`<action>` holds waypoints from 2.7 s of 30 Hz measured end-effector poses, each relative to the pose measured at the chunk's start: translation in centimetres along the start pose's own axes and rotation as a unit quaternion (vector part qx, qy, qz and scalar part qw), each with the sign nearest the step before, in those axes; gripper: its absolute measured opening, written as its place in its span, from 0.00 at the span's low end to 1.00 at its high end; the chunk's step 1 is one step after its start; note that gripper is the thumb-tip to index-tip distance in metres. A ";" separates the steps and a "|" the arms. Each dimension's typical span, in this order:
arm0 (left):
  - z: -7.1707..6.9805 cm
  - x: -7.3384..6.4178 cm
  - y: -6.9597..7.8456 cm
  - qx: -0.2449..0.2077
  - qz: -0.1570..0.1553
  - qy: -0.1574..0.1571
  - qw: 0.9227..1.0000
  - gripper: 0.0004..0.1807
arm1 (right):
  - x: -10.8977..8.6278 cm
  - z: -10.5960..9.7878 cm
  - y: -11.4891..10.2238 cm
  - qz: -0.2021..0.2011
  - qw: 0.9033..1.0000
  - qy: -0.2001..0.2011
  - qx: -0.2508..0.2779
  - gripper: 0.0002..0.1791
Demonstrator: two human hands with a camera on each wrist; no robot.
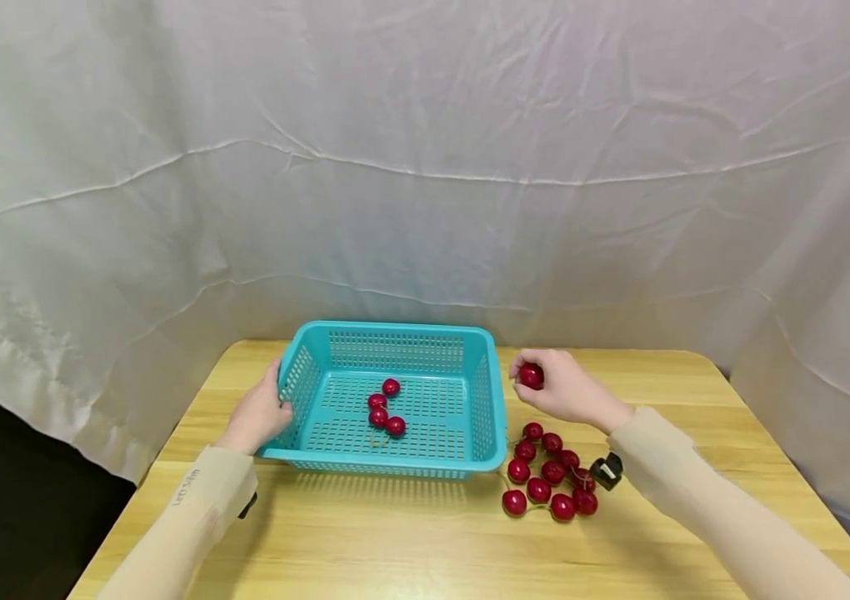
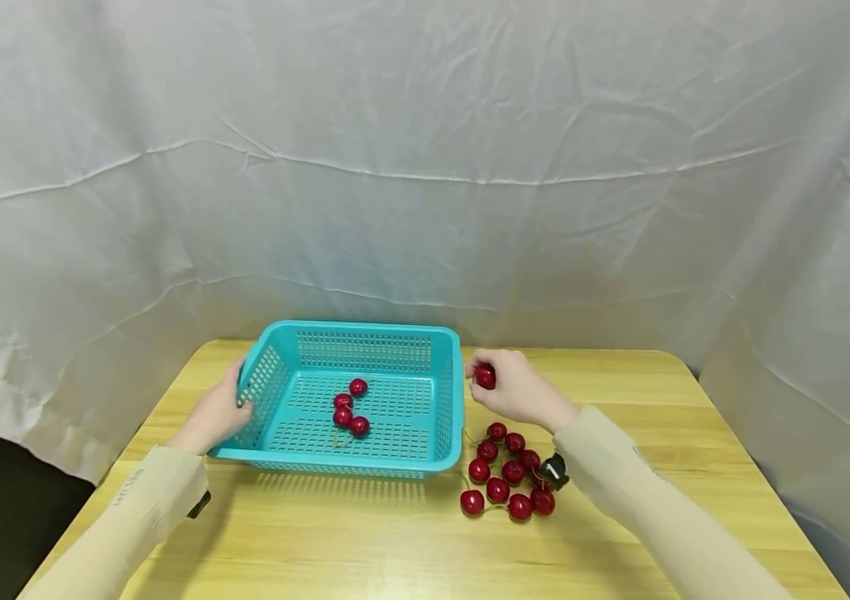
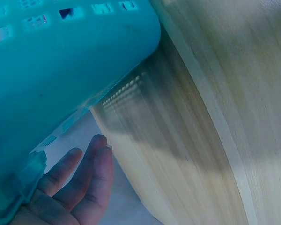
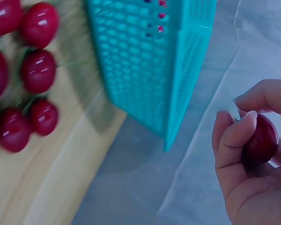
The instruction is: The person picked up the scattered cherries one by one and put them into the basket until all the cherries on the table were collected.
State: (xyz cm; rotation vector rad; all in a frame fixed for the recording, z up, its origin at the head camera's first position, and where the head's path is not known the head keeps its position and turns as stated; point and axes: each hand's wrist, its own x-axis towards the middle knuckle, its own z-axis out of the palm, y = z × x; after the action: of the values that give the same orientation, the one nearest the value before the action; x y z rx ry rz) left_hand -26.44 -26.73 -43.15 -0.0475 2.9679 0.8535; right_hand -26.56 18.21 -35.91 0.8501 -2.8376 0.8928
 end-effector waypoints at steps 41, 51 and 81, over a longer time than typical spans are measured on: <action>0.3 -0.1 0.5 0.015 0.011 0.024 1.000 0.46 | 12.0 6.4 -7.4 0.024 0.996 -0.048 0.067 0.12; 0.6 0.2 0.5 0.005 0.003 0.024 1.000 0.46 | 13.0 8.3 -6.7 0.067 0.993 -0.038 0.091 0.13; 0.5 0.0 0.8 0.002 0.007 0.024 1.000 0.46 | 13.4 12.7 -5.0 0.083 0.987 -0.137 0.007 0.12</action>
State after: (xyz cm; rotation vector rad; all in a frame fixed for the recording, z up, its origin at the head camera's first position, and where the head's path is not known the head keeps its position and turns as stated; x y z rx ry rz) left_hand -26.42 -25.81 -43.13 -0.0470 3.0176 0.8597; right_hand -33.93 1.37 -41.17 0.8030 -3.1837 0.8746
